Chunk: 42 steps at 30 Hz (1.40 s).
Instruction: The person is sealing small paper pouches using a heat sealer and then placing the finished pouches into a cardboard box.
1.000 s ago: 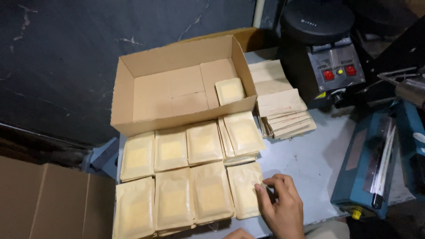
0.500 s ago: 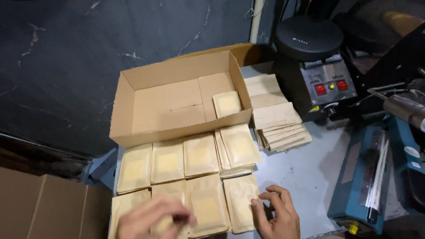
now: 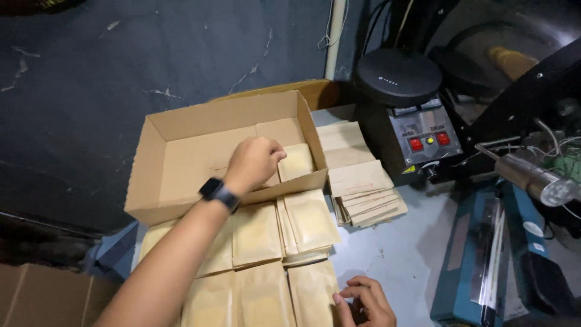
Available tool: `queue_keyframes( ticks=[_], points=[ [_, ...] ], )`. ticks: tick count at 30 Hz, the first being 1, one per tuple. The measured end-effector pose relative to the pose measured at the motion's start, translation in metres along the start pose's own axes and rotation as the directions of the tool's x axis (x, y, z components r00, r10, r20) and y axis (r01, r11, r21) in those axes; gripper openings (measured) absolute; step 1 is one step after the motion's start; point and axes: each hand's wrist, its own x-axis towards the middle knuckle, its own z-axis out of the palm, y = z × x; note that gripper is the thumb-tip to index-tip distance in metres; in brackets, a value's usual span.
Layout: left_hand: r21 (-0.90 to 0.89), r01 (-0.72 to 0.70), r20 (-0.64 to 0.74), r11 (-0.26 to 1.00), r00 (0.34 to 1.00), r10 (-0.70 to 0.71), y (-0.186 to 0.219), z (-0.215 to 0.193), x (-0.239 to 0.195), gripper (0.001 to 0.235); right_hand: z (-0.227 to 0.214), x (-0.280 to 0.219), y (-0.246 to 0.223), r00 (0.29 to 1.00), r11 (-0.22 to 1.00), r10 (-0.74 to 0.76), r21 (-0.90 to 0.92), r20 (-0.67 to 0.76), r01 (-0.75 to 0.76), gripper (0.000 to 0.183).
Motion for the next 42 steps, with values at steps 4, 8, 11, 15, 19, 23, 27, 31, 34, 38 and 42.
queue_keyframes(
  ticks=[4,8,11,15,19,23,27,31,34,38,42],
  points=[
    [-0.014,0.114,0.183,0.993,0.977,-0.109,0.006,0.024,0.039,0.036,0.002,0.003,0.003,0.999,1.000,-0.003,0.021,-0.036,0.004,0.021],
    [0.248,-0.118,0.318,0.962,0.947,0.034,0.000,0.051,0.057,0.048,0.000,0.008,0.011,0.998,1.000,0.026,-0.019,0.053,-0.025,0.024],
    [0.272,-0.152,0.311,0.950,0.948,0.063,-0.003,0.067,0.063,0.053,0.002,0.008,0.006,1.000,1.000,-0.008,0.024,0.022,0.008,0.024],
    [0.327,-0.199,0.175,0.924,0.973,0.148,-0.004,0.073,0.062,0.061,0.000,0.008,-0.008,0.993,0.987,-0.110,0.117,-0.041,0.114,0.022],
    [0.347,-0.155,0.104,0.925,0.987,0.126,-0.005,0.059,0.062,0.035,-0.002,0.010,0.004,0.999,0.992,-0.035,0.122,0.010,0.033,0.020],
    [-0.131,0.171,0.056,0.977,0.985,-0.165,0.016,0.000,0.031,0.029,-0.004,0.011,0.011,0.985,0.976,-0.173,0.133,0.012,0.170,0.017],
    [-0.609,0.086,-0.228,0.788,0.933,-0.279,0.003,-0.013,0.006,0.018,-0.006,0.011,0.011,0.993,0.984,-0.107,0.150,0.056,0.098,0.016],
    [-0.932,0.078,-0.052,0.353,0.937,-0.345,0.023,-0.030,-0.058,0.023,-0.008,0.009,0.011,0.996,0.988,-0.059,0.143,0.067,0.049,0.012],
    [-0.985,0.163,0.135,0.049,0.924,-0.357,0.044,-0.038,-0.118,0.048,-0.005,0.010,0.024,0.985,0.967,-0.170,0.195,0.013,0.165,0.008],
    [-0.973,0.224,0.193,0.063,0.928,-0.319,0.054,-0.019,-0.189,0.042,-0.021,0.012,0.002,0.995,0.890,-0.025,0.455,0.094,-0.021,0.011],
    [-0.974,0.225,0.213,0.025,0.949,-0.235,0.072,0.021,-0.245,0.037,-0.032,0.022,-0.011,0.967,0.611,-0.174,0.790,0.185,-0.041,0.030]
  ],
)
